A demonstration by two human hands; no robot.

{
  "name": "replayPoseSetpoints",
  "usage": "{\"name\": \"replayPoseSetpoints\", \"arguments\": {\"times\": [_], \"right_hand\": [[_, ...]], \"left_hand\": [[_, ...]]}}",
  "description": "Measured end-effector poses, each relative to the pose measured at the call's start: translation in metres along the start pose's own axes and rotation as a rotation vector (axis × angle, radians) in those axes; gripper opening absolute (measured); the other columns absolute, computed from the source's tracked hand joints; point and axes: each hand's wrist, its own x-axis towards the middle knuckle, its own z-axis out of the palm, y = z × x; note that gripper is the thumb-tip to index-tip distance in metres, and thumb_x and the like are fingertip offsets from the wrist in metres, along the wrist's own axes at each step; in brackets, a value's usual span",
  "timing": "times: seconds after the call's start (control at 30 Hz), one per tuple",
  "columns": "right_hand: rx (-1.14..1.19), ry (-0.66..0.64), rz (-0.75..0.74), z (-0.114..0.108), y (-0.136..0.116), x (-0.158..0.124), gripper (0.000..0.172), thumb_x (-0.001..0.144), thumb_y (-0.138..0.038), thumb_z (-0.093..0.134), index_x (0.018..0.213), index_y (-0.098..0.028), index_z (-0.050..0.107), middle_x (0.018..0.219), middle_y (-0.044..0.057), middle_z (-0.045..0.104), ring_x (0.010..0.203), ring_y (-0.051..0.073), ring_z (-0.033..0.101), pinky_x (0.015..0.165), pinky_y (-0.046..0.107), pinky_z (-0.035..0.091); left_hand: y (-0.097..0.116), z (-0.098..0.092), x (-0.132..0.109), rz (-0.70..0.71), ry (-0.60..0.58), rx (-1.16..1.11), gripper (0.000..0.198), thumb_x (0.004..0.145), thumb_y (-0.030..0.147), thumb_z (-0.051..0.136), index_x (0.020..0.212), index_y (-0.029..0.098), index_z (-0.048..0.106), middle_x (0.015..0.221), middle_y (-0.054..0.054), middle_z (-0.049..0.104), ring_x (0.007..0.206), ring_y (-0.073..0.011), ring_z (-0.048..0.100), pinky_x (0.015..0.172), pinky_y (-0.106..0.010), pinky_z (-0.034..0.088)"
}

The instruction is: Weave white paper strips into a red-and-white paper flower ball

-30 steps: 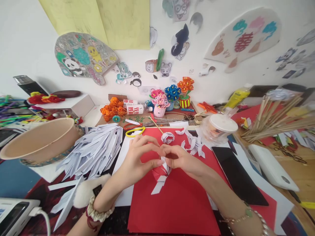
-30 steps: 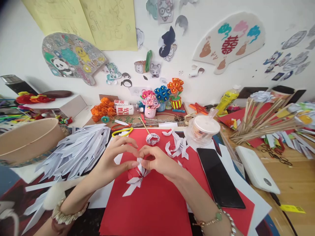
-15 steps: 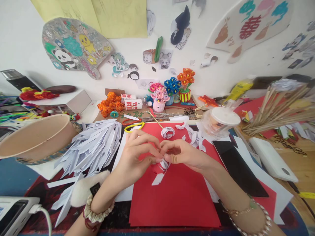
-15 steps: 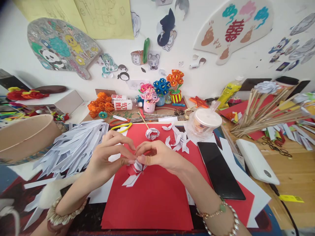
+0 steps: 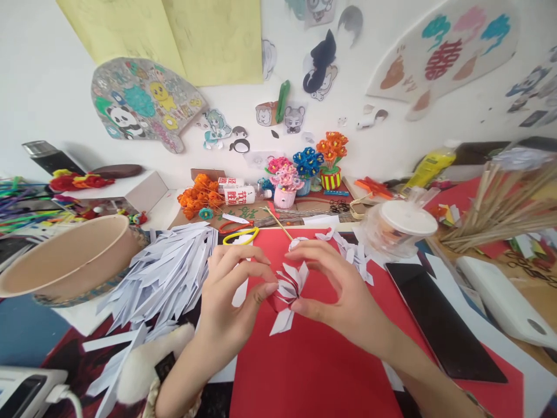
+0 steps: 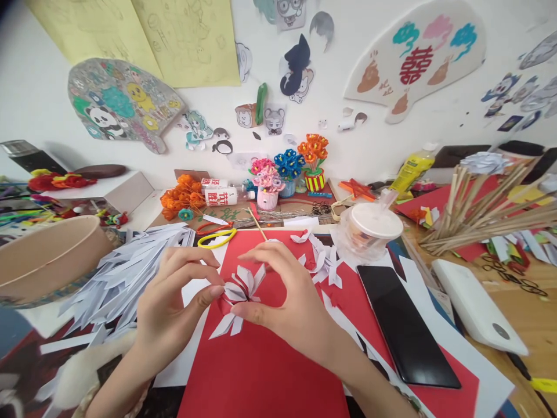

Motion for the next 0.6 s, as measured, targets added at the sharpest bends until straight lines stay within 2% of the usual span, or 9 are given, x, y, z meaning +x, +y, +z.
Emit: {"name": "replayPoseSetpoints", "arguments": {"times": [0.03, 0.1, 0.17, 0.23, 0.3, 0.43, 0.53, 0.6], "right_hand": [[0.09, -0.048, 0.076, -0.002, 0.002, 0.001, 0.056, 0.078, -0.043, 0.082, 0.128, -0.033, 0.058, 0.133, 0.006, 0.056, 0.122, 0.027, 0.056, 0.102, 0.042, 0.048], [0.228, -0.177, 0.217, -0.005, 0.007, 0.003, 0.072, 0.073, -0.046, 0.085, 0.136, -0.034, 0.052, 0.132, 0.007, 0.056, 0.108, 0.025, 0.062, 0.089, 0.039, 0.055], [0.301, -0.252, 0.298, -0.006, 0.009, 0.005, 0.07, 0.07, -0.047, 0.087, 0.131, -0.032, 0.057, 0.123, 0.006, 0.058, 0.085, 0.019, 0.064, 0.072, 0.033, 0.056], [0.32, -0.238, 0.295, -0.004, 0.008, 0.007, 0.06, 0.069, -0.049, 0.087, 0.121, -0.029, 0.064, 0.114, 0.005, 0.061, 0.075, 0.016, 0.061, 0.063, 0.029, 0.053], [0.291, -0.173, 0.248, -0.003, 0.006, 0.008, 0.055, 0.068, -0.05, 0.087, 0.114, -0.027, 0.067, 0.11, 0.005, 0.063, 0.081, 0.019, 0.062, 0.066, 0.03, 0.054], [0.233, -0.095, 0.208, -0.001, 0.005, 0.007, 0.053, 0.068, -0.045, 0.088, 0.113, -0.028, 0.068, 0.11, 0.006, 0.065, 0.094, 0.023, 0.064, 0.077, 0.034, 0.055], [0.221, -0.078, 0.211, 0.0, 0.007, 0.005, 0.054, 0.067, -0.04, 0.09, 0.114, -0.026, 0.067, 0.108, 0.006, 0.067, 0.096, 0.025, 0.064, 0.078, 0.035, 0.055], [0.172, -0.066, 0.22, 0.0, 0.008, 0.004, 0.055, 0.067, -0.039, 0.09, 0.115, -0.026, 0.066, 0.108, 0.005, 0.068, 0.093, 0.024, 0.064, 0.079, 0.037, 0.054]], "left_hand": [[0.0, 0.0, 0.0, -0.007, -0.005, -0.024, 0.013, 0.092, 0.018, 0.063, 0.082, 0.026, 0.064, 0.095, 0.0, 0.062, 0.091, -0.0197, 0.052, 0.085, -0.035, 0.037], [-0.002, 0.0, -0.001, -0.024, -0.02, -0.083, 0.012, 0.093, 0.02, 0.063, 0.083, 0.026, 0.065, 0.095, 0.0, 0.061, 0.093, -0.0196, 0.052, 0.087, -0.035, 0.037], [-0.004, 0.001, -0.001, -0.067, -0.038, -0.157, 0.01, 0.094, 0.024, 0.063, 0.084, 0.027, 0.066, 0.096, -0.001, 0.061, 0.095, -0.0201, 0.053, 0.089, -0.035, 0.038], [-0.007, 0.001, -0.001, -0.152, -0.048, -0.232, 0.004, 0.093, 0.031, 0.065, 0.091, 0.027, 0.067, 0.1, -0.001, 0.062, 0.098, -0.021, 0.053, 0.09, -0.034, 0.039], [-0.009, 0.002, -0.001, -0.272, -0.056, -0.301, 0.014, 0.09, 0.039, 0.068, 0.097, 0.027, 0.067, 0.103, -0.002, 0.063, 0.1, -0.0218, 0.054, 0.086, -0.034, 0.039], [-0.01, 0.003, 0.0, -0.477, -0.157, -0.522, 0.029, 0.083, 0.051, 0.072, 0.083, 0.022, 0.068, 0.102, -0.005, 0.062, 0.097, -0.0219, 0.055, 0.082, -0.032, 0.04], [-0.007, 0.003, 0.0, -0.579, -0.216, -0.691, 0.032, 0.08, 0.051, 0.075, 0.08, 0.019, 0.069, 0.107, -0.007, 0.06, 0.095, -0.0217, 0.057, 0.08, -0.031, 0.044], [-0.005, 0.004, 0.0, -0.621, -0.207, -0.732, 0.032, 0.079, 0.05, 0.076, 0.078, 0.019, 0.07, 0.107, -0.007, 0.059, 0.094, -0.021, 0.057, 0.079, -0.03, 0.045]]}}
